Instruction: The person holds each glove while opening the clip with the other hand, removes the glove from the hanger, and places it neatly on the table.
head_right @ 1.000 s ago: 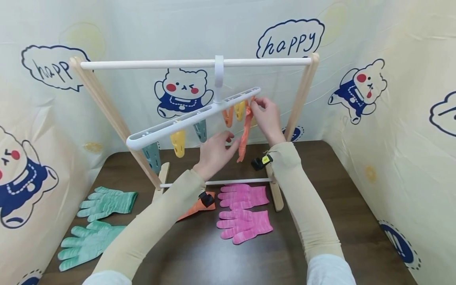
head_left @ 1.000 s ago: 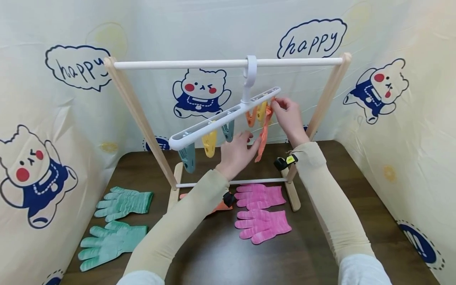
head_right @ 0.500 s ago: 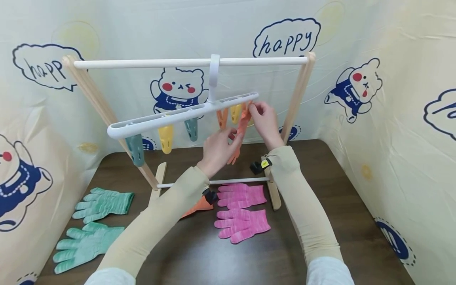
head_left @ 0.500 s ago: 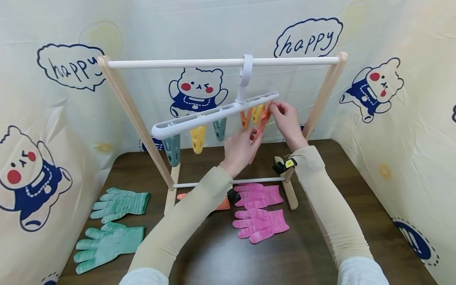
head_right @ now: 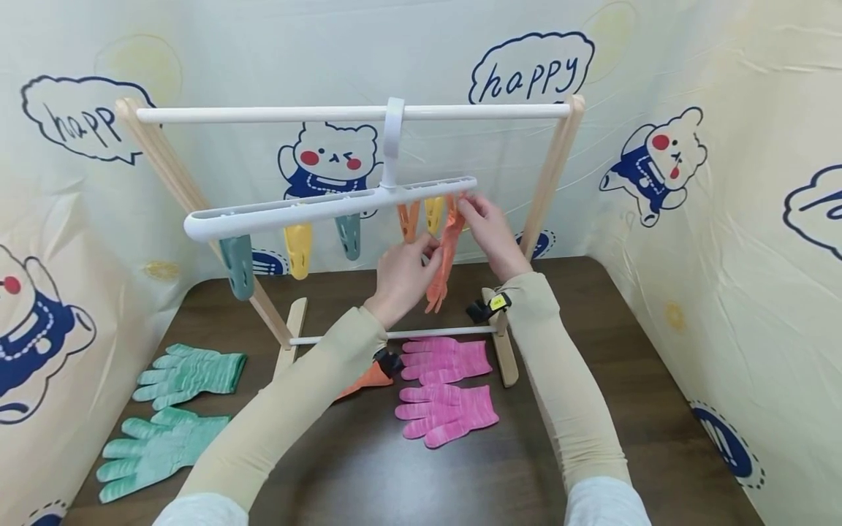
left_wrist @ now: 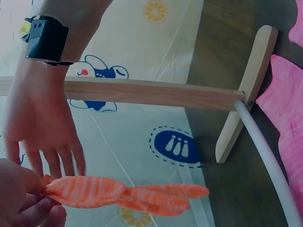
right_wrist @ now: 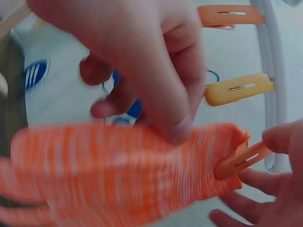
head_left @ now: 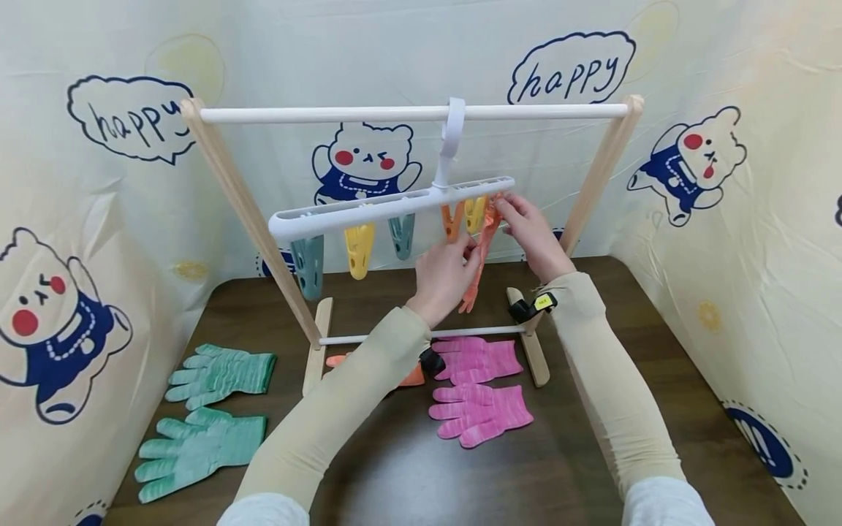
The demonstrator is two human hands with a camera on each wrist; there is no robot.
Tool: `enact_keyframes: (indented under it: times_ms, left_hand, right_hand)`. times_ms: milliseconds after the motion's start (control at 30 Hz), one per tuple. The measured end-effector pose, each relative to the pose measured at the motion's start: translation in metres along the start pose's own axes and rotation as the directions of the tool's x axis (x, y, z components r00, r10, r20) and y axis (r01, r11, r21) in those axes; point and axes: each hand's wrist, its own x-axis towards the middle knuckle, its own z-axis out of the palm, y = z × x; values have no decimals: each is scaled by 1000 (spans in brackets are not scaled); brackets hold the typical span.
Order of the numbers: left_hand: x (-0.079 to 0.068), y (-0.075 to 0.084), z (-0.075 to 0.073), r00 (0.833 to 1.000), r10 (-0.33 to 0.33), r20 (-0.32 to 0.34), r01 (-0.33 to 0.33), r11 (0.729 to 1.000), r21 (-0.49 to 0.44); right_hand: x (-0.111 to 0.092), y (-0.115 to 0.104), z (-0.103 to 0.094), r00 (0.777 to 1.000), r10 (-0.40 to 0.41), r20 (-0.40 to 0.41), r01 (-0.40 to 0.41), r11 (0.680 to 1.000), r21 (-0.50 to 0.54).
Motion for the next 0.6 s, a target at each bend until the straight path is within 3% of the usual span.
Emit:
enact_keyframes:
  times_ms: [100, 233, 400, 600]
  left_hand:
    - [-1, 0, 0, 1000, -4, 13, 4, 1000, -20]
    - [-3, 0, 0, 1000, 3, 20, -3, 999, -33]
    - [-4, 1, 0, 1000, 23, 21, -22, 999, -48]
    - [-4, 2, -2, 999, 34, 9, -34, 998, -44]
  right_hand:
    - [1, 4, -3, 990, 26, 137, -42, 993, 114]
    - [3, 12, -7, 978, -4, 207, -50, 965, 256]
    - [4, 18, -11, 977, -10, 214, -73, 923, 377]
    - [3, 16, -9, 978, 20, 207, -130, 835, 534]
